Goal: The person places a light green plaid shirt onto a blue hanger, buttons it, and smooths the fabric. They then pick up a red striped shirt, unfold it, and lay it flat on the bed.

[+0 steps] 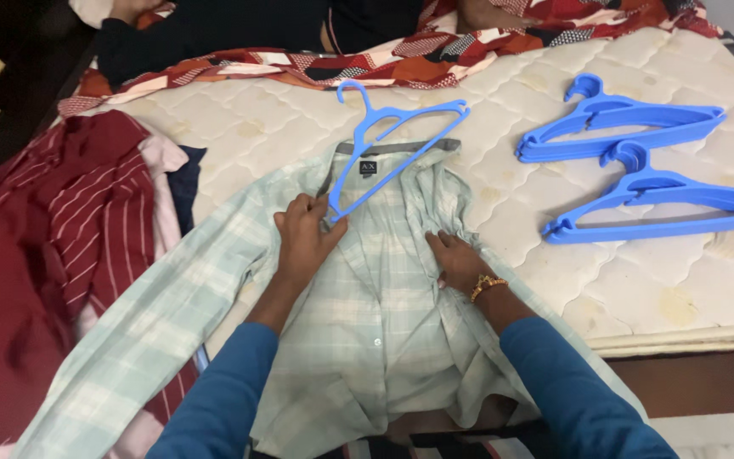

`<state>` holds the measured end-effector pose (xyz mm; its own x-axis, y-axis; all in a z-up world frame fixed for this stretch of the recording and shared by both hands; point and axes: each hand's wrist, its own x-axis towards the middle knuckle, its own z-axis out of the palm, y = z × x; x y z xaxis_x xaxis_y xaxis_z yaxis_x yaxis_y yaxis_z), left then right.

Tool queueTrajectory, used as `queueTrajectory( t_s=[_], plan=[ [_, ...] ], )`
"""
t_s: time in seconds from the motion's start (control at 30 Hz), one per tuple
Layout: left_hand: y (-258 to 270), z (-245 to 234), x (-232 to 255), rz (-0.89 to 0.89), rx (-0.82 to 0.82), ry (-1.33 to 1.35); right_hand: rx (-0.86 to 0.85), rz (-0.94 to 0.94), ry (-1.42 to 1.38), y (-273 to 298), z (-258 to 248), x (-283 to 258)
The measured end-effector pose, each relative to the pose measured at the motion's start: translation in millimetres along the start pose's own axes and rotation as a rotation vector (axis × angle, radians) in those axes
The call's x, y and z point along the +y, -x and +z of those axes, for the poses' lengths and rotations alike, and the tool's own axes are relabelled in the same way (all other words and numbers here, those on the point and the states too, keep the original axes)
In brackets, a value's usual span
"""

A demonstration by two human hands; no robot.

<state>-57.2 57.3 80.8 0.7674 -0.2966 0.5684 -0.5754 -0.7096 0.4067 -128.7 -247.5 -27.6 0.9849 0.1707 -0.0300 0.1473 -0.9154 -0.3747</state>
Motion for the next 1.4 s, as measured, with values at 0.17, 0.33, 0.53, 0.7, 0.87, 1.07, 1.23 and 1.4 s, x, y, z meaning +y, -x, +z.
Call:
queueTrajectory(
  t_s=[0.17, 0.33, 0.53, 0.7, 0.87, 1.07, 1.23, 1.4],
  plan=[
    [21.3, -58.9, 17.8, 0.059, 0.106, 0.007, 0.02, -0.024, 0.099, 8.1, -8.9, -9.3],
    [48.2, -99.7, 21.8, 0.11, 0.058, -0.028, 0.025, -0.039, 0.337, 20.5, -45.5, -40.5],
    [71.1, -117.7, 18.3, 0.238, -0.024, 0.027, 0.433, -0.155, 0.055, 64.0, -97.8, -82.3],
    [87.8, -110.2, 23.5, 0.284, -0.09, 0.085, 0.499, -0.401, 0.222, 69.6, -99.9, -88.5],
    [95.5, -106.0, 22.4, 0.31, -0.137, 0.104, 0.295, -0.401, 0.23, 56.0, -84.4, -52.8],
    [89.3, -84.0, -5.0, 0.208, -0.189, -0.012, 0.253, -0.357, 0.122, 50.2, -91.0, -50.7],
    [93.5, -30.1, -47.2, -0.166, -0.34, 0.192, 0.39, -0.354, -0.11, 31.5, -58.4, -35.3],
    [114.5, 3.3, -79.4, -0.234, -0.346, 0.202, 0.427, -0.228, -0.213, 23.9, -11.7, -14.3]
  ],
)
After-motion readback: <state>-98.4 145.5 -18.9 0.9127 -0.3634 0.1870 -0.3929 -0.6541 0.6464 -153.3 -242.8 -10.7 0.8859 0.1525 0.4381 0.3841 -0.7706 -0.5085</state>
